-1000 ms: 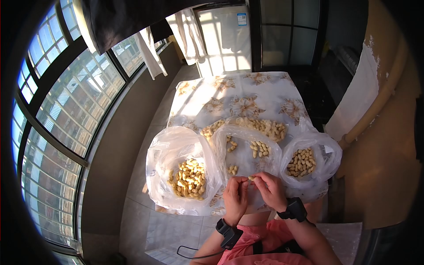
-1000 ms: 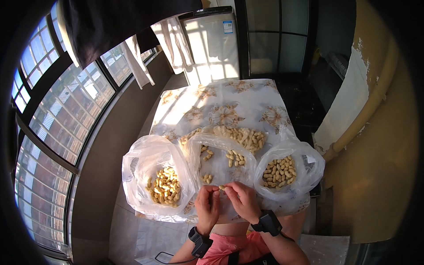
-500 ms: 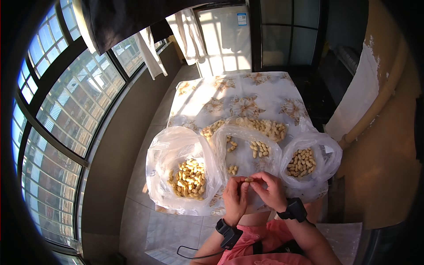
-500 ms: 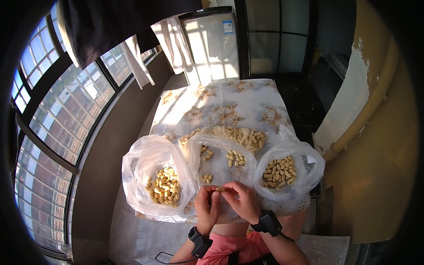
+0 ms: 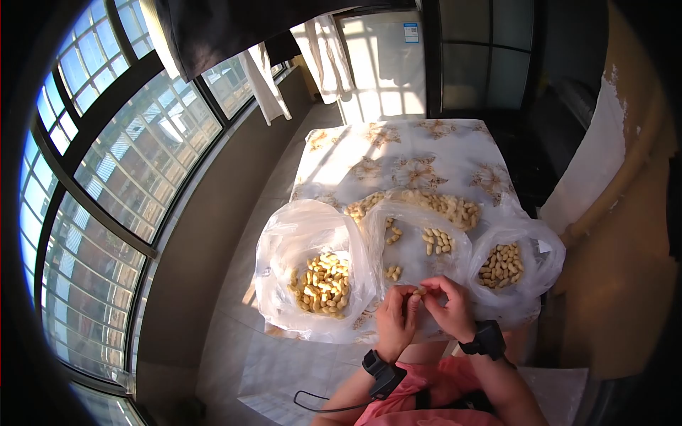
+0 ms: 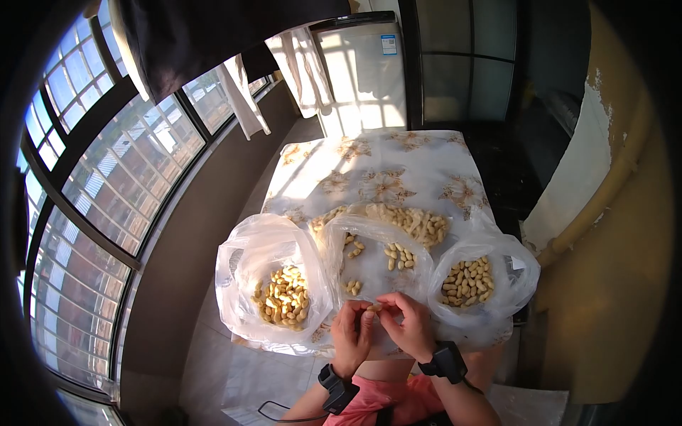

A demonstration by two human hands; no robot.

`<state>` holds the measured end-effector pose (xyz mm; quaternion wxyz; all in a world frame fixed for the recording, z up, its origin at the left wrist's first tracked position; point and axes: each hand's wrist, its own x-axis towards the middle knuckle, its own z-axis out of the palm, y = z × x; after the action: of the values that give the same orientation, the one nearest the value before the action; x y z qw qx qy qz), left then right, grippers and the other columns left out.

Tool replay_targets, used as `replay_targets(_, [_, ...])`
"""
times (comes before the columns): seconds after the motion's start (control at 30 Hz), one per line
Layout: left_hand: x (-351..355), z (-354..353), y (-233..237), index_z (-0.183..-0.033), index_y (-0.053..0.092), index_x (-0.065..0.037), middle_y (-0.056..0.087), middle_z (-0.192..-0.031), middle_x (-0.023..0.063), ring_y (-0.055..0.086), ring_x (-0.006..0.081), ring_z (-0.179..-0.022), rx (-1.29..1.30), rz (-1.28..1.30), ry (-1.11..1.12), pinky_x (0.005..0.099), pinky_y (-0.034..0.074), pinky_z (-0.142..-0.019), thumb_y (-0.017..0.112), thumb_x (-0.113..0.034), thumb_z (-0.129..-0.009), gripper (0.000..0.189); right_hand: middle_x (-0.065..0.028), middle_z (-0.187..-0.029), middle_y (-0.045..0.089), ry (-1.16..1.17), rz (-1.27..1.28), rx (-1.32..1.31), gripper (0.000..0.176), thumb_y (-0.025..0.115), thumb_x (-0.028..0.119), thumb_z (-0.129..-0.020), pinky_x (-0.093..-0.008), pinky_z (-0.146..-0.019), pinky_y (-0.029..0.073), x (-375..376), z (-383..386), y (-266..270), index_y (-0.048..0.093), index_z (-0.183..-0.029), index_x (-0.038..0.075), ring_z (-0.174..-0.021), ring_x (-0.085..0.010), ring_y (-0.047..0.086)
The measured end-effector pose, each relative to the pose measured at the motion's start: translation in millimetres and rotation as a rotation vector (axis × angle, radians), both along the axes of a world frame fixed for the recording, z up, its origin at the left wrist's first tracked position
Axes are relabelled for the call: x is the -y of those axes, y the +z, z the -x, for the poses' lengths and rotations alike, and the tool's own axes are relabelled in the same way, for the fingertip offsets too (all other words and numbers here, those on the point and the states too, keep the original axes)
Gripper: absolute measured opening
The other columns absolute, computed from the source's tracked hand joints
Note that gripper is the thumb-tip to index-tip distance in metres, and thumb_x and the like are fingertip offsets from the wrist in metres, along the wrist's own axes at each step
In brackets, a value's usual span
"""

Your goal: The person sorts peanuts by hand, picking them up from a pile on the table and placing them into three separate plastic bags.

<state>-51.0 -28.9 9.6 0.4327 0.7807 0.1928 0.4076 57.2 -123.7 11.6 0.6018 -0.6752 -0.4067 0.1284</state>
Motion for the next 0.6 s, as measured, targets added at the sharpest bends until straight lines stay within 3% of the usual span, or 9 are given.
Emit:
replay_targets(0.17, [-3,11,15,-0.103,0.063,-0.001,0.066,-0.090,0.0093,0.063,0.0168,-0.072,0.044,0.003,-0.130,0.0279,0.049,-0.064,0.068,-0.007,-0.096,0.011,-0.0109,-0.091,0.072,-0.005,0.000,0.071,0.019,0.068,0.001,-0.089,-0.0301,-0.069,0.056,0,-3,4,0.067,-0.108,0.001,-0.081,-0.0190,0.072])
replay_targets(0.37, [-43,52,55,-0.100,0.065,0.001,0.064,-0.087,0.0052,0.057,0.0095,-0.064,-0.061,-0.055,0.153,0.0236,0.046,-0.059,0.070,-0.010,-0.095,0.012,-0.0105,-0.090,0.072,-0.011,0.024,0.059,0.015,0.069,0.003,-0.090,-0.0291,-0.068,0.055,2,0,5,0.068,-0.105,0.002,-0.078,-0.0186,0.071])
replay_targets(0.43, [-63,66,49,-0.097,0.067,-0.003,0.063,-0.086,0.0056,0.055,0.0127,-0.062,-0.120,-0.096,0.307,0.0262,0.043,-0.054,0.074,-0.009,-0.091,0.012,-0.0103,-0.090,0.072,-0.010,0.003,0.064,0.015,0.069,0.003,-0.090,-0.0288,-0.067,0.055,2,0,4,0.068,-0.104,0.002,-0.077,-0.0188,0.071])
replay_targets(0.53, [-79,75,49,-0.099,0.064,-0.002,0.064,-0.090,0.0082,0.059,0.0188,-0.070,-0.180,-0.185,0.486,0.0330,0.048,-0.063,0.072,-0.001,-0.085,0.016,-0.0104,-0.088,0.072,-0.008,-0.013,0.071,0.015,0.069,0.003,-0.090,-0.0292,-0.066,0.055,2,-1,4,0.068,-0.104,0.002,-0.076,-0.0197,0.071])
replay_targets(0.6, [-74,76,50,-0.099,0.064,-0.002,0.064,-0.091,0.0085,0.060,0.0199,-0.072,-0.178,-0.216,0.486,0.0333,0.049,-0.065,0.072,-0.001,-0.085,0.016,-0.0107,-0.087,0.071,-0.015,-0.009,0.092,0.015,0.070,0.003,-0.089,-0.0299,-0.066,0.055,2,-1,7,0.068,-0.104,0.002,-0.075,-0.0207,0.071])
